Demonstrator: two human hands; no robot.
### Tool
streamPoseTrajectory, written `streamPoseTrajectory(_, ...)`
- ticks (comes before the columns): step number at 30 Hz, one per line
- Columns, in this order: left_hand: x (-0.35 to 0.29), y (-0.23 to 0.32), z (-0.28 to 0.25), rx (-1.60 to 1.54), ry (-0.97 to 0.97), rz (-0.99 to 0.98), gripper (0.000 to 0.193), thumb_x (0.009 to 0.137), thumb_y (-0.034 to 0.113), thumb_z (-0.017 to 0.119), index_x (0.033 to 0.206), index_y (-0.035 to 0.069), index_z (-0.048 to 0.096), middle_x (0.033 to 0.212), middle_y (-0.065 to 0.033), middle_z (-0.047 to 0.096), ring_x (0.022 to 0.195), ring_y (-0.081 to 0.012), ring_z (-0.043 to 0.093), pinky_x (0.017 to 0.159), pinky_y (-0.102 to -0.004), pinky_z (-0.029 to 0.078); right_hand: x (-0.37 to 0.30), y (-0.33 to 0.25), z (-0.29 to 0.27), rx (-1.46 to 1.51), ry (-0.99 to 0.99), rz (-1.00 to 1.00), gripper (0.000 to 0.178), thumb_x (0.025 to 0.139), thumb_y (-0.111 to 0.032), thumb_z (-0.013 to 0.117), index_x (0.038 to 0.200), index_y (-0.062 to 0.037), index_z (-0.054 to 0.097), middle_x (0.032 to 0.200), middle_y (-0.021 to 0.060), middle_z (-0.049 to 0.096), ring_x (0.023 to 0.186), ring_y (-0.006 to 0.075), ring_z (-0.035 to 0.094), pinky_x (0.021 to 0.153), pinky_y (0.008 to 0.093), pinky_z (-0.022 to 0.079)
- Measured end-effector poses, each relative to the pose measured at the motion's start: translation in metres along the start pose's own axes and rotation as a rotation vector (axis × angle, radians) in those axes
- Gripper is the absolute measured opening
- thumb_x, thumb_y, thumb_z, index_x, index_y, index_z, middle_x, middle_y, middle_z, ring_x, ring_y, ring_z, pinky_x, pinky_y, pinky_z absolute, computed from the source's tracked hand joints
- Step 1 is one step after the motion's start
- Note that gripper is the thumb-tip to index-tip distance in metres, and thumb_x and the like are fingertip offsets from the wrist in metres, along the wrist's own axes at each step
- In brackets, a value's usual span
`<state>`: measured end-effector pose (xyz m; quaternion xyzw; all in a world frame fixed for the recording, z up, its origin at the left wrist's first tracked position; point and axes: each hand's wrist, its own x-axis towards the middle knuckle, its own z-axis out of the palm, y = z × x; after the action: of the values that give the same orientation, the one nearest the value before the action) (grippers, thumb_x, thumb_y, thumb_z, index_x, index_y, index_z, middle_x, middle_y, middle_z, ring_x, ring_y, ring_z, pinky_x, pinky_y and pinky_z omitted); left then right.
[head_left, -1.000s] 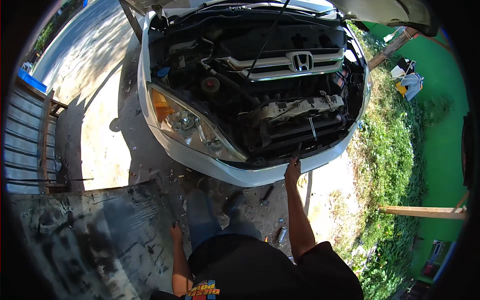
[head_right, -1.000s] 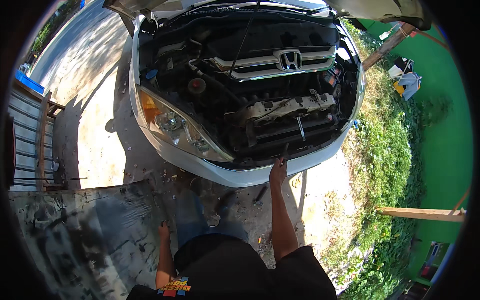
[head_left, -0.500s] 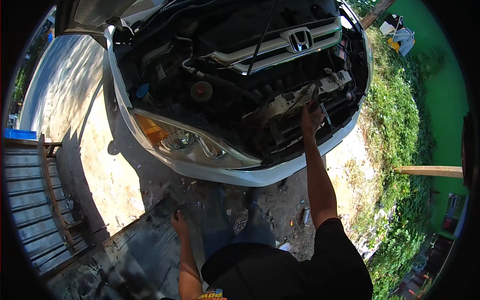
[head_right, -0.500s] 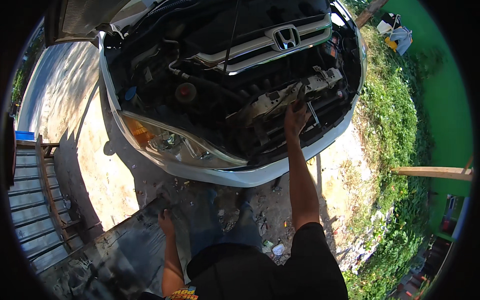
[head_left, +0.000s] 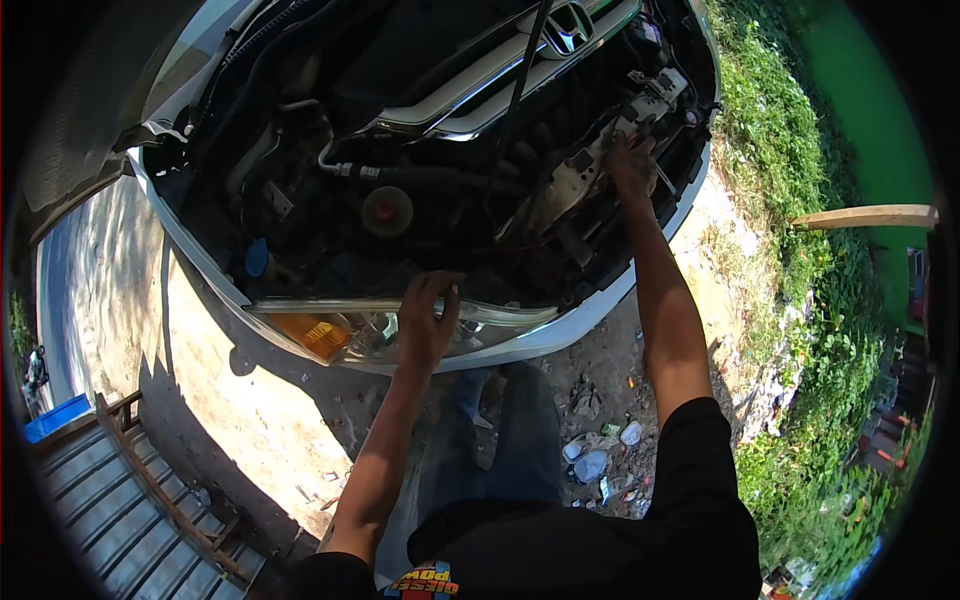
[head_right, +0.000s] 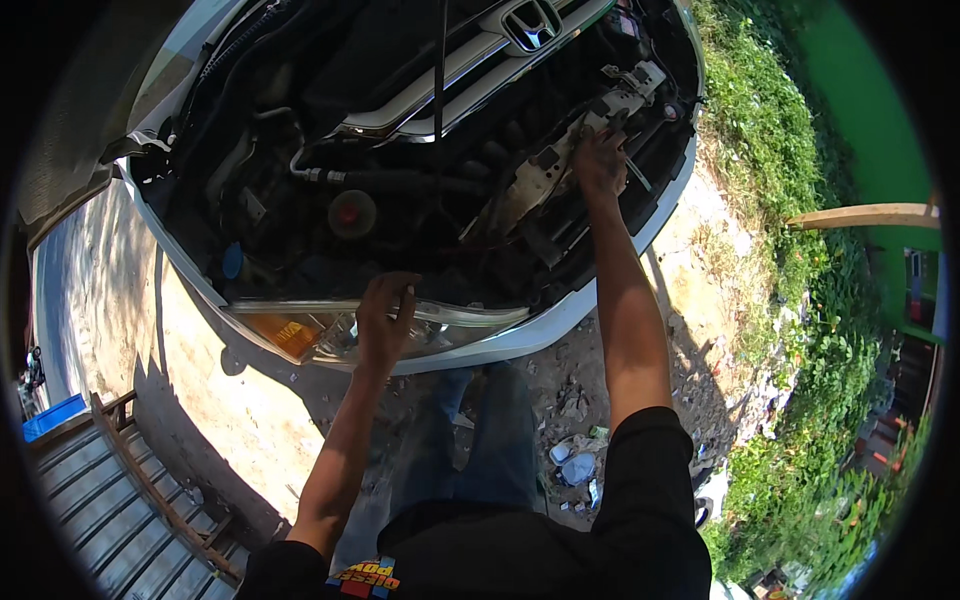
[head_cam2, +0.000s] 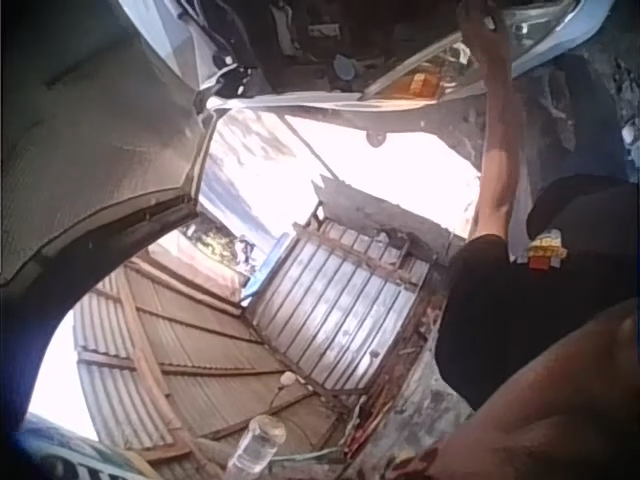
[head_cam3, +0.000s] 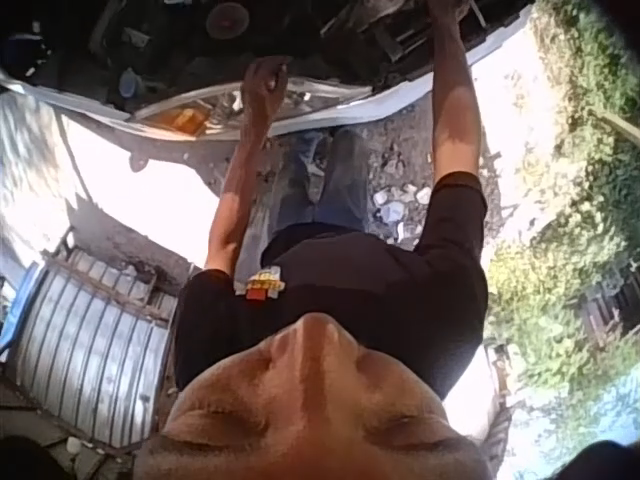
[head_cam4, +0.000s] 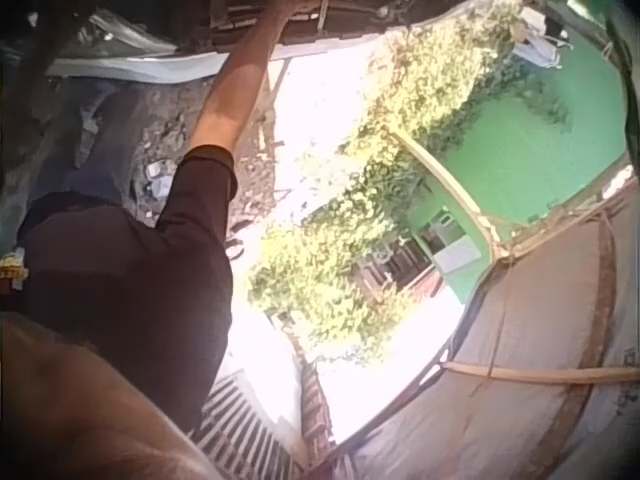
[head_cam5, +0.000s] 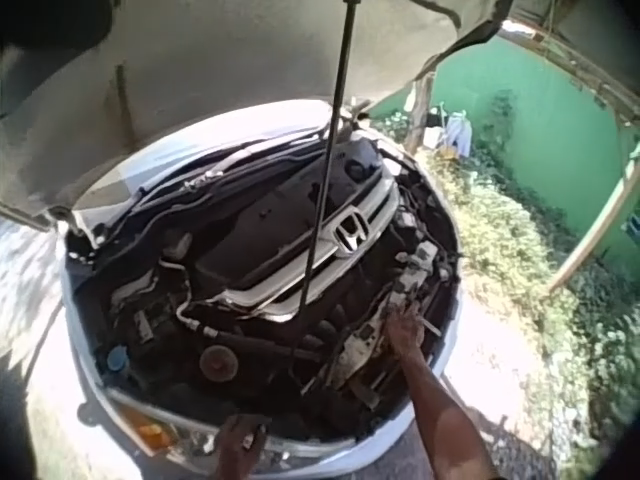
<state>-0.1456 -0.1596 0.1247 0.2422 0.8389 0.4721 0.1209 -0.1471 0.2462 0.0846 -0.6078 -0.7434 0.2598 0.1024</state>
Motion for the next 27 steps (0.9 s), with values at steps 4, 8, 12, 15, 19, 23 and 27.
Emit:
streamPoseTrajectory(4, 0.07, -0.018, 0.031, 0.245, -0.356, 0.031, 0.027, 0.088, 0.011, 0.069, 0.114, 0.007, 0.072, 0.103, -0.0161, 0.073, 0.091, -0.0336, 0.072, 0.082, -0.0421, 0.056, -0.005, 0.023, -0.021, 0.177, -0.059, -0.115, 0.079, 0.091, -0.057, 0.055, 0.148, -0.0068, 0.034, 0.13, 0.0313, 0.061, 0.126, 0.0488, 0.057, 0.105, 0.0529, 0.044)
streamPoseTrajectory(8, 0.097, -0.024, 0.043, 0.136, -0.563, -0.038, 0.03, 0.087, 0.015, 0.071, 0.116, 0.009, 0.072, 0.108, -0.0177, 0.073, 0.1, -0.0335, 0.071, 0.086, -0.0416, 0.056, -0.012, 0.033, -0.013, 0.253, -0.084, 0.051, 0.081, 0.092, -0.055, 0.057, 0.153, -0.0074, 0.03, 0.136, 0.0263, 0.06, 0.13, 0.0452, 0.055, 0.108, 0.0494, 0.042)
streamPoseTrajectory(12, 0.094, -0.027, 0.046, 0.197, -0.597, 0.001, 0.03, 0.087, 0.016, 0.07, 0.117, 0.012, 0.073, 0.109, -0.0152, 0.074, 0.1, -0.0341, 0.071, 0.088, -0.0413, 0.056, -0.018, 0.034, -0.007, 0.294, 0.052, -0.179, 0.077, 0.095, -0.048, 0.058, 0.153, -0.0071, 0.031, 0.149, 0.0215, 0.051, 0.132, 0.0428, 0.053, 0.11, 0.0479, 0.041)
streamPoseTrajectory(15, 0.095, -0.023, 0.045, 0.203, -0.596, 0.012, 0.029, 0.088, 0.017, 0.069, 0.117, 0.015, 0.074, 0.109, -0.0145, 0.074, 0.099, -0.0339, 0.071, 0.087, -0.0415, 0.056, -0.014, 0.029, -0.008, 0.325, 0.101, -0.181, 0.077, 0.095, -0.051, 0.057, 0.154, -0.0084, 0.03, 0.151, 0.022, 0.048, 0.131, 0.0423, 0.054, 0.11, 0.0488, 0.041)
streamPoseTrajectory(19, 0.098, -0.027, 0.046, 0.216, -0.645, -0.038, 0.029, 0.089, 0.019, 0.07, 0.117, 0.018, 0.076, 0.108, -0.0152, 0.074, 0.098, -0.0343, 0.071, 0.087, -0.0411, 0.056, -0.026, 0.016, -0.015, 0.203, 0.146, 0.024, 0.069, 0.098, -0.045, 0.056, 0.153, -0.0082, 0.034, 0.144, 0.022, 0.053, 0.132, 0.0423, 0.053, 0.107, 0.0493, 0.043)
streamPoseTrajectory(23, 0.1, -0.025, 0.049, 0.244, -0.651, -0.008, 0.028, 0.089, 0.018, 0.07, 0.116, 0.018, 0.076, 0.107, -0.0157, 0.074, 0.097, -0.0348, 0.071, 0.087, -0.0414, 0.055, -0.08, 0.059, -0.021, 0.275, 0.397, -0.267, 0.047, 0.095, -0.017, 0.062, 0.14, -0.009, 0.051, 0.12, 0.0175, 0.058, 0.111, 0.0373, 0.059, 0.095, 0.0466, 0.049)
streamPoseTrajectory(27, 0.104, -0.02, 0.055, 0.243, -0.763, -0.022, 0.028, 0.091, 0.014, 0.069, 0.118, 0.013, 0.075, 0.111, -0.0153, 0.073, 0.101, -0.0334, 0.071, 0.092, -0.0385, 0.053, -0.176, 0.092, -0.02, 0.238, 0.067, -0.742, 0.034, 0.082, -0.002, 0.071, 0.115, -0.0086, 0.069, 0.104, 0.0115, 0.06, 0.097, 0.0313, 0.059, 0.088, 0.0425, 0.05)
